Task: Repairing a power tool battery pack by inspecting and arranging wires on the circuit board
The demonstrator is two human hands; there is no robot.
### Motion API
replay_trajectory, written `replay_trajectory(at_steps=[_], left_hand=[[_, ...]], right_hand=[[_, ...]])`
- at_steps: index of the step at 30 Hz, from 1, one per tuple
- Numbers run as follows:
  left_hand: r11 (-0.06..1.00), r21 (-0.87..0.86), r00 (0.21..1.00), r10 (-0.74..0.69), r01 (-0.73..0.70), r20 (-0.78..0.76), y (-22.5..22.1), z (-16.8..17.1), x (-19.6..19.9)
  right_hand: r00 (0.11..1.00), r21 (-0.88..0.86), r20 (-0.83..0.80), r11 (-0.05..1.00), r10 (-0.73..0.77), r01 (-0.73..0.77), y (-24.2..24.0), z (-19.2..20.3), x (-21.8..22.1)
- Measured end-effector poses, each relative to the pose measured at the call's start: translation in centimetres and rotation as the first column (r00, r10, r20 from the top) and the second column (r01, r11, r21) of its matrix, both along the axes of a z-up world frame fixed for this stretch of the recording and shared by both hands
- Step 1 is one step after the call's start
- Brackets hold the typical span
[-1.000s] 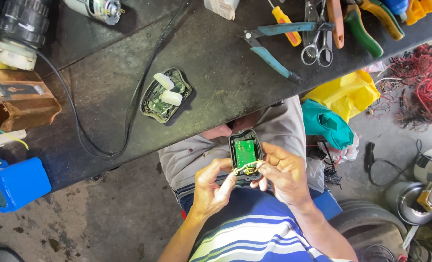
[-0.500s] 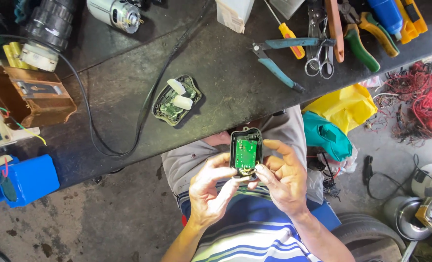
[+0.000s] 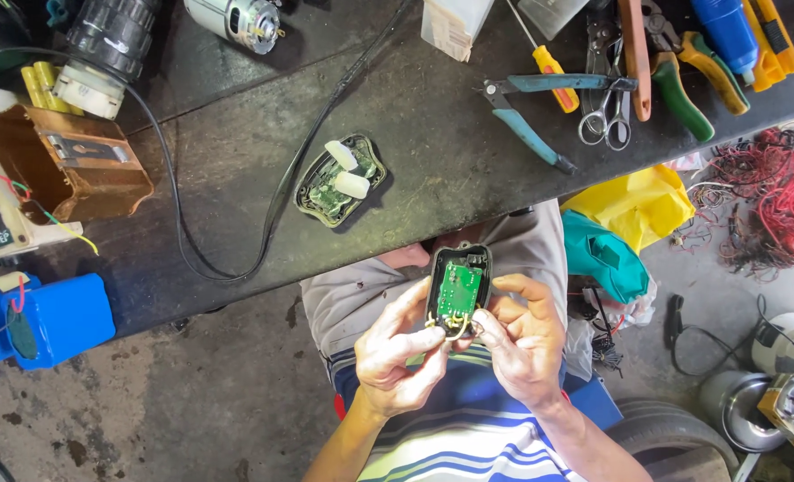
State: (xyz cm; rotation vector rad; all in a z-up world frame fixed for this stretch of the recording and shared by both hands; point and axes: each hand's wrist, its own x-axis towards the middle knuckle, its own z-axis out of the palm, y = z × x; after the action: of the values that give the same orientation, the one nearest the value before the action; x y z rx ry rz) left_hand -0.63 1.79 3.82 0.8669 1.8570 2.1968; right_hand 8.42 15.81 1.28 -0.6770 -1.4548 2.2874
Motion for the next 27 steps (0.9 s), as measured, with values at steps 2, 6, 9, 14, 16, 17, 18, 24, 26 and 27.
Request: replay_trajectory(at_steps=[2,6,9,14,16,17,18,24,26,27], left_hand=[[0.99,-0.132,0.996,0.037,-0.047,-0.076,-0.5,-0.9,0.0],[0.983,-0.183,0.998,0.013,-0.023,-0.058,-0.4,-0.3,-0.3],[0.992,-0.122,0.999,-0.043,0.04,-0.024,-0.4,-0.2,-0.5],[0.982,-0.19,1.0,-0.004,-0.002,-0.03,0.0,0.3,-0.9],[0.979,-0.205,1.0,-0.004,-0.001,-0.026,0.0,0.2,-0.9],[0.975,-0.22,1.0,-0.003,-0.002,-0.021,0.0,0.1,-1.0],[0.975,-0.22,1.0,-0.002,-0.003,-0.023,0.0,0.0,-1.0],[0.983,-0.185,1.0,-0.003,0.006,0.016,-0.1,-0.4,-1.1],[0.984,-0.175,1.0,-0.02,0.021,0.008,-0.2,-0.6,-1.4],[0.984,-0.174,1.0,-0.02,0.021,0.008,-0.3,-0.7,-1.4]], right_hand=[[0.999,0.049,-0.03,0.999,0.019,-0.017,0.2,0.0,-0.2],[0.998,0.01,-0.044,0.999,0.054,-0.053,0.3,0.0,-0.2],[0.999,0.051,-0.024,0.998,0.035,-0.034,0.2,-0.5,-0.1],[0.998,0.109,0.008,0.992,0.061,-0.061,0.3,0.1,-0.2],[0.998,0.097,0.026,0.993,0.059,-0.061,0.3,-0.6,0.2],[0.997,0.086,0.044,0.994,0.06,-0.063,0.4,-0.9,0.3],[0.997,0.086,0.043,0.994,0.06,-0.064,0.3,-0.9,0.3],[0.995,0.12,0.065,0.989,0.076,-0.083,0.3,-1.4,0.5],[0.993,0.104,0.085,0.991,0.079,-0.088,0.6,-1.9,0.9],[0.993,0.105,0.085,0.991,0.08,-0.088,0.8,-1.5,0.6]])
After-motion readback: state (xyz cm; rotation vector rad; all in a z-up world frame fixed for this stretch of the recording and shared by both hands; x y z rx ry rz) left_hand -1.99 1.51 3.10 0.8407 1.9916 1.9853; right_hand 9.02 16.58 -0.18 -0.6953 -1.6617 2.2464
